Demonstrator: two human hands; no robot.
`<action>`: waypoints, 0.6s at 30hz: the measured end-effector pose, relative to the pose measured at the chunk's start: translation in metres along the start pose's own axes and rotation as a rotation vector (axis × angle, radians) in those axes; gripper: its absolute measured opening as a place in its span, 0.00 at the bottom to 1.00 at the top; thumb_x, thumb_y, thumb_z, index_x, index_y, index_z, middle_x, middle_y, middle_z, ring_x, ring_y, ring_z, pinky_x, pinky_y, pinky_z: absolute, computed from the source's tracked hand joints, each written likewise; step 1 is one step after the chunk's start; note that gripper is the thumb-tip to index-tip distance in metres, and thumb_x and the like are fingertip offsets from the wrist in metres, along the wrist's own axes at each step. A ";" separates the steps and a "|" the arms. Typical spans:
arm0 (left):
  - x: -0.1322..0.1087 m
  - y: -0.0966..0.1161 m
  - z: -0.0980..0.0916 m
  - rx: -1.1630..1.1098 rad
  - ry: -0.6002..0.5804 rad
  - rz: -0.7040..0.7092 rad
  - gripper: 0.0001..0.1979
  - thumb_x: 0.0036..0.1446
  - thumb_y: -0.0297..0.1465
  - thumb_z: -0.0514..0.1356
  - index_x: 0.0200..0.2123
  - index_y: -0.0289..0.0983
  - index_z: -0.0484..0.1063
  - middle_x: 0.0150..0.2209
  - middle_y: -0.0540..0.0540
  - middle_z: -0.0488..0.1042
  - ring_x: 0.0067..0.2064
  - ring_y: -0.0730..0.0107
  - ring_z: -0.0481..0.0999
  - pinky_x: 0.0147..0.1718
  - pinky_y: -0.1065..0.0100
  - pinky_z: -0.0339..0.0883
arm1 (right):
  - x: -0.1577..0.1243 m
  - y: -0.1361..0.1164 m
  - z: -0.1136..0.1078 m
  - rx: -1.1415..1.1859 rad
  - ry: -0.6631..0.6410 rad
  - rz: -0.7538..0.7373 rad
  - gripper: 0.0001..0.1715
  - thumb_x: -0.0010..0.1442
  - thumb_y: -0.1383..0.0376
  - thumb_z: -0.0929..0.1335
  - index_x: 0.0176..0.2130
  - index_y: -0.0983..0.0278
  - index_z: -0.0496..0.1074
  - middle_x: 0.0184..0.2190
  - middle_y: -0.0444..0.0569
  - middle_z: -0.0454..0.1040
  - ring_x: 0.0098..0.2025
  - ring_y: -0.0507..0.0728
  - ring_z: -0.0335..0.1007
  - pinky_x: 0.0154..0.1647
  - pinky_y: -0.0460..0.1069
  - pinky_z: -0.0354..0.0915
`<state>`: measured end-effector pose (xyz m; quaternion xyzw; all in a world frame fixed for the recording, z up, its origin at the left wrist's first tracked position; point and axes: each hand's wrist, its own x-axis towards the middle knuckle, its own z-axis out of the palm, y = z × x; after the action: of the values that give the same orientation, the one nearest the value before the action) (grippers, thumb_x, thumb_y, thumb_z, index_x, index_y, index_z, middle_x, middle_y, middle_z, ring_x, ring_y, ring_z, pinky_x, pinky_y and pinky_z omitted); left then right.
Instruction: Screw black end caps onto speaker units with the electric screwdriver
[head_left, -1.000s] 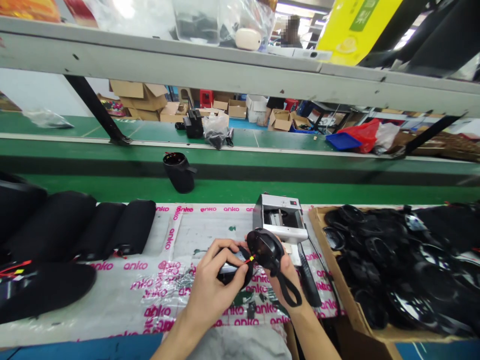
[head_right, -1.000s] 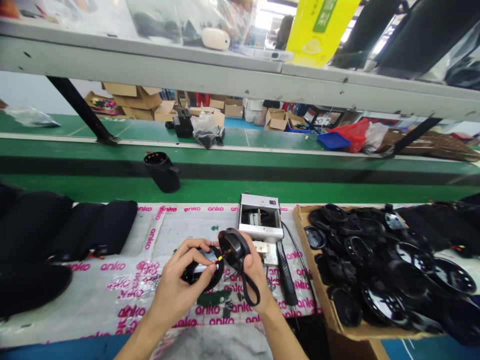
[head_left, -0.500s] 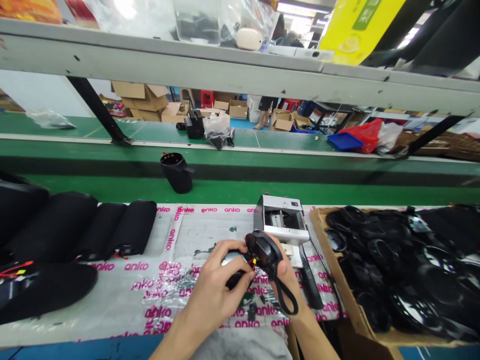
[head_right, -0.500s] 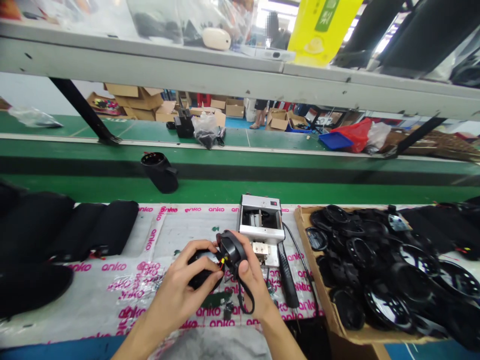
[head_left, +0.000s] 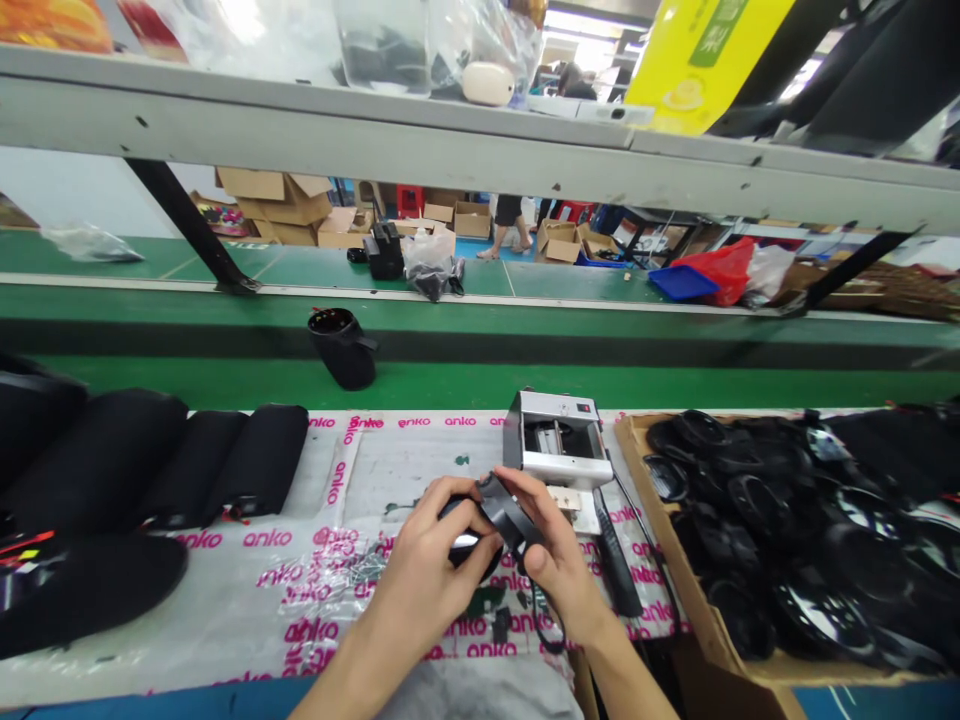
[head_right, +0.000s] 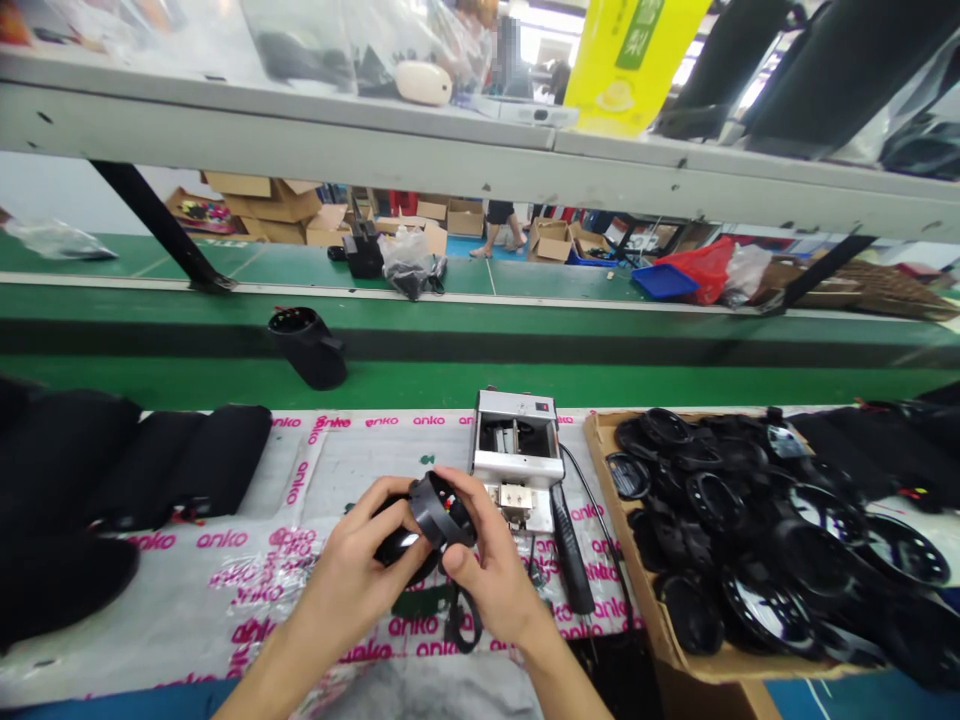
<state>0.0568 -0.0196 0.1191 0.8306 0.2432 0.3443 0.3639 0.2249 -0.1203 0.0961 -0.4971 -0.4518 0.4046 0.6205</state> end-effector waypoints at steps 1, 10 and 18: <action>-0.002 -0.003 -0.002 -0.005 -0.010 -0.006 0.06 0.67 0.24 0.63 0.38 0.41 0.74 0.52 0.44 0.77 0.53 0.61 0.82 0.53 0.64 0.77 | -0.001 0.001 0.004 0.000 0.024 -0.003 0.45 0.63 0.34 0.73 0.69 0.50 0.70 0.69 0.52 0.73 0.71 0.65 0.71 0.73 0.56 0.68; -0.013 -0.020 -0.003 -0.172 -0.011 -0.179 0.20 0.59 0.24 0.67 0.55 0.42 0.73 0.55 0.40 0.78 0.57 0.53 0.82 0.56 0.57 0.77 | -0.010 0.027 0.031 -0.205 0.154 -0.131 0.58 0.52 0.37 0.81 0.71 0.53 0.65 0.68 0.57 0.71 0.70 0.68 0.71 0.74 0.60 0.67; -0.038 -0.043 -0.015 -0.637 -0.151 -0.254 0.35 0.67 0.41 0.70 0.72 0.45 0.62 0.73 0.31 0.67 0.74 0.44 0.69 0.72 0.48 0.68 | -0.011 0.036 0.035 -0.334 0.091 -0.336 0.62 0.52 0.42 0.83 0.75 0.47 0.59 0.68 0.53 0.73 0.70 0.67 0.72 0.75 0.60 0.67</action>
<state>0.0147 -0.0111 0.0784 0.6616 0.1973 0.2922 0.6618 0.1865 -0.1159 0.0621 -0.5284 -0.5604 0.1924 0.6081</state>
